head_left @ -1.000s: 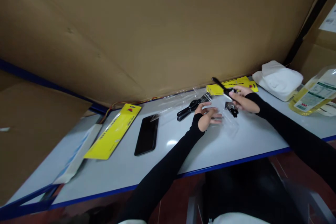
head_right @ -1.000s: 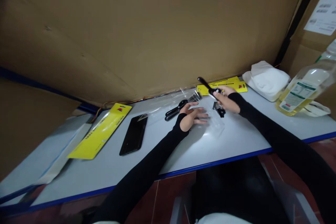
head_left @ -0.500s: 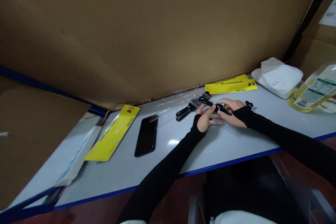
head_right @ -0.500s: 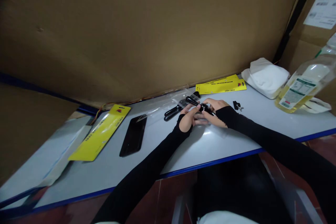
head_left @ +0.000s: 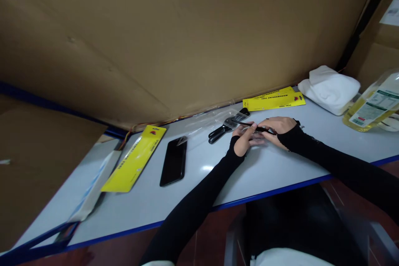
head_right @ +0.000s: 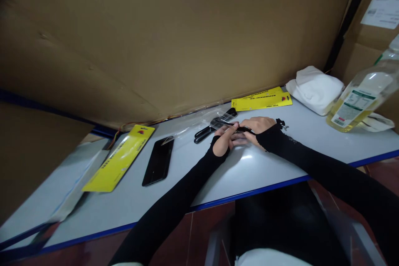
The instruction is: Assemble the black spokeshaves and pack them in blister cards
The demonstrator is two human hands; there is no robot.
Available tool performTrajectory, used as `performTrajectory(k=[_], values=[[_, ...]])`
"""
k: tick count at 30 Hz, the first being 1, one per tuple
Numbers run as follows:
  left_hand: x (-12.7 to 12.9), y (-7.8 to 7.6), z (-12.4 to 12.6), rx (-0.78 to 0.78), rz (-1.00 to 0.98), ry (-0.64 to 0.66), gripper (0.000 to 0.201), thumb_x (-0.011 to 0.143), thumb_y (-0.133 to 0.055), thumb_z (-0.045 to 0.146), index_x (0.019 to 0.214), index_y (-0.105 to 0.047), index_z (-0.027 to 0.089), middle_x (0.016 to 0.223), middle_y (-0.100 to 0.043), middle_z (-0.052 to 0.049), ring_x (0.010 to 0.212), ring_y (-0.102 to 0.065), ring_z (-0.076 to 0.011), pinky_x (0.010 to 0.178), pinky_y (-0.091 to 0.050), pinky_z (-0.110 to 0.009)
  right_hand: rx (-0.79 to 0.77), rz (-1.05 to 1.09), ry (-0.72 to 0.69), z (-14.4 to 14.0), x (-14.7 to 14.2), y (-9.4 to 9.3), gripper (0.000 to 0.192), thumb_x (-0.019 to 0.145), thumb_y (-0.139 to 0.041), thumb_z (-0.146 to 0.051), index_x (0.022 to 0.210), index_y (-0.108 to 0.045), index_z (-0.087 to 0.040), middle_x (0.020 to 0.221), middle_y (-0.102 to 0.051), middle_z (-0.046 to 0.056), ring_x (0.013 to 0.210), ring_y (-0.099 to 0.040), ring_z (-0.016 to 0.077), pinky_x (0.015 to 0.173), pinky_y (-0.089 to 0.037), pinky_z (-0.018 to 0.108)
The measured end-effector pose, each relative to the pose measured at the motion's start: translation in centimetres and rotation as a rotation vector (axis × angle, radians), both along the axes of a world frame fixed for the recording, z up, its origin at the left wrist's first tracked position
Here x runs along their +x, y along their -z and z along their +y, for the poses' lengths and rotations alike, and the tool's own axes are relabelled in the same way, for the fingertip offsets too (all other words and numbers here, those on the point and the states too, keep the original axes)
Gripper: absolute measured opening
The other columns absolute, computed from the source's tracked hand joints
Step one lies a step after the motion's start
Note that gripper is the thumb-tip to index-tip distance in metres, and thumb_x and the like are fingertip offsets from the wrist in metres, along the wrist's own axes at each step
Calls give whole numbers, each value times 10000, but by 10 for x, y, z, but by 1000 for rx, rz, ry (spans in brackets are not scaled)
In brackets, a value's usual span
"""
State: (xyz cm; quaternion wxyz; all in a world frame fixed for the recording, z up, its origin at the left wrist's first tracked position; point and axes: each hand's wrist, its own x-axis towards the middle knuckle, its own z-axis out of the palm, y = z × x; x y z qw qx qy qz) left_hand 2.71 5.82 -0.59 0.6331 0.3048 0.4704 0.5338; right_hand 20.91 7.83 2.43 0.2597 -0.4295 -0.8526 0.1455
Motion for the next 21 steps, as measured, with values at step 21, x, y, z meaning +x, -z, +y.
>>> performTrajectory(k=[21], values=[[5, 6, 1, -6, 6, -5, 514, 568, -947, 252, 986, -682, 115, 798, -717, -40, 646, -716, -214, 584, -663, -401, -53, 144, 81, 49, 29, 10, 220, 849, -641, -353, 976, -750, -210, 874, -763, 48, 761, -635, 206, 757, -508, 352]])
